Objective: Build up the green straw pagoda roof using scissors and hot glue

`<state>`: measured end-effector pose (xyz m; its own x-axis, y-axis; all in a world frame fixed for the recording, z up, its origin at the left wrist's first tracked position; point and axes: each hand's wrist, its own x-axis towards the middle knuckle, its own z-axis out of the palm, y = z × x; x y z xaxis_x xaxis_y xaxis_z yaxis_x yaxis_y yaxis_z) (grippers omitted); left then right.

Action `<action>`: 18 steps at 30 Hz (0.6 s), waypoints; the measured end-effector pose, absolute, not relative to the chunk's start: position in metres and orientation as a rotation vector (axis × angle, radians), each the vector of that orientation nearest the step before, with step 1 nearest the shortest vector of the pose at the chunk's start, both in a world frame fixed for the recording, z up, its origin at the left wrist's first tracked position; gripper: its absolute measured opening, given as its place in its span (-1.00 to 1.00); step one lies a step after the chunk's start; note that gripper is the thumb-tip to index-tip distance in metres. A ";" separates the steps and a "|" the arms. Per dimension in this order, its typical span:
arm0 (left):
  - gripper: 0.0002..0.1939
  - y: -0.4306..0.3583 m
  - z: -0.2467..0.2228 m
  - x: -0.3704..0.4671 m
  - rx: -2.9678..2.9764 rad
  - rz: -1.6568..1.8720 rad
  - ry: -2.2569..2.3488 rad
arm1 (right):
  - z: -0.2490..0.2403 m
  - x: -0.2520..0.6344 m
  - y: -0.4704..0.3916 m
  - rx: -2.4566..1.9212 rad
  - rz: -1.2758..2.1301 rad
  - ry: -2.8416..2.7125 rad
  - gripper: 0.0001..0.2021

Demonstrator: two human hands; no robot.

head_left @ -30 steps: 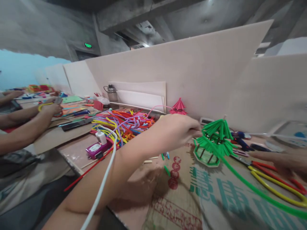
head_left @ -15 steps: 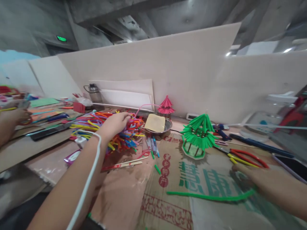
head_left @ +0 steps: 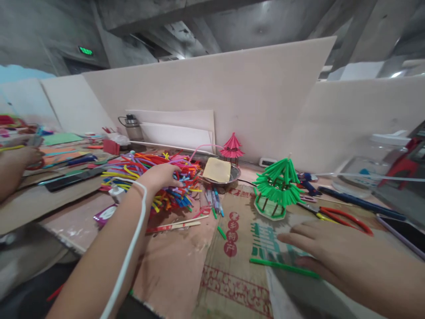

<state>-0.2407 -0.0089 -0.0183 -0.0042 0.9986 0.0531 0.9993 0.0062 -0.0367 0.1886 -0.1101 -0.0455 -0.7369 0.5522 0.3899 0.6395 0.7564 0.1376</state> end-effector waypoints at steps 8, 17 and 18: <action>-0.55 -0.017 -0.009 -0.241 -2.254 0.081 -2.244 | -0.028 0.052 -0.062 -0.914 -0.125 -2.881 -0.82; -0.71 -0.009 -0.021 -0.248 -2.185 0.017 -2.291 | -0.058 -0.052 0.037 -1.168 0.347 -2.431 -0.78; -0.62 -0.009 -0.023 -0.248 -2.202 0.020 -2.294 | -0.064 -0.059 0.042 -1.167 0.384 -2.431 -0.80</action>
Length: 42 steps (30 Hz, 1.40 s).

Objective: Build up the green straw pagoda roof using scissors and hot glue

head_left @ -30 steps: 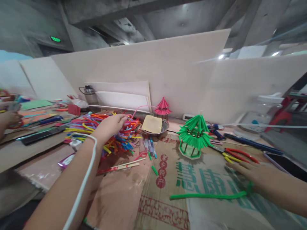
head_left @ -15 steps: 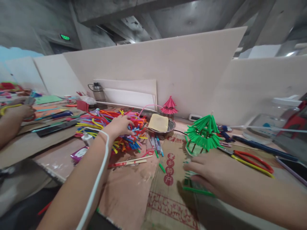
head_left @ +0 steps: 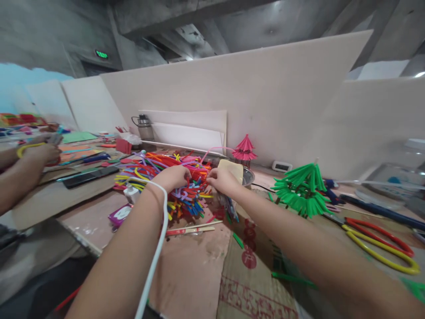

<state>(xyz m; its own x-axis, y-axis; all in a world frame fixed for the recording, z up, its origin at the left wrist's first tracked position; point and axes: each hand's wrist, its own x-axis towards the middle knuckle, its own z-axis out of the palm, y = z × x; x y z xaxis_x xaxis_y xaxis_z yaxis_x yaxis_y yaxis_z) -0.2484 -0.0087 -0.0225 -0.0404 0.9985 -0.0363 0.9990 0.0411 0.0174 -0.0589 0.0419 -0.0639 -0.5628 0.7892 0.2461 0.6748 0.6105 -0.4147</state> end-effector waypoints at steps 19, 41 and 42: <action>-0.34 -0.012 -0.025 -0.244 2.163 -0.024 2.109 | -0.096 -0.093 0.034 -1.180 0.284 -2.286 -0.73; -0.26 -0.009 -0.030 -0.244 2.101 -0.051 2.147 | -0.091 -0.080 0.021 -1.113 -0.189 -2.566 -0.78; -0.26 -0.009 -0.030 -0.243 2.099 -0.054 2.151 | -0.086 -0.076 0.015 -1.115 -0.219 -2.588 -0.78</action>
<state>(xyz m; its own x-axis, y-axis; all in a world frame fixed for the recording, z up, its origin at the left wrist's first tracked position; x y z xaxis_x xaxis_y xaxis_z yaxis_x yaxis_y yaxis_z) -0.2431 -0.0095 -0.0301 -0.0200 0.9923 -0.1219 0.9972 0.0285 0.0688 -0.0760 0.0154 -0.0861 -0.6473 0.6803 0.3438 0.7285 0.6849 0.0163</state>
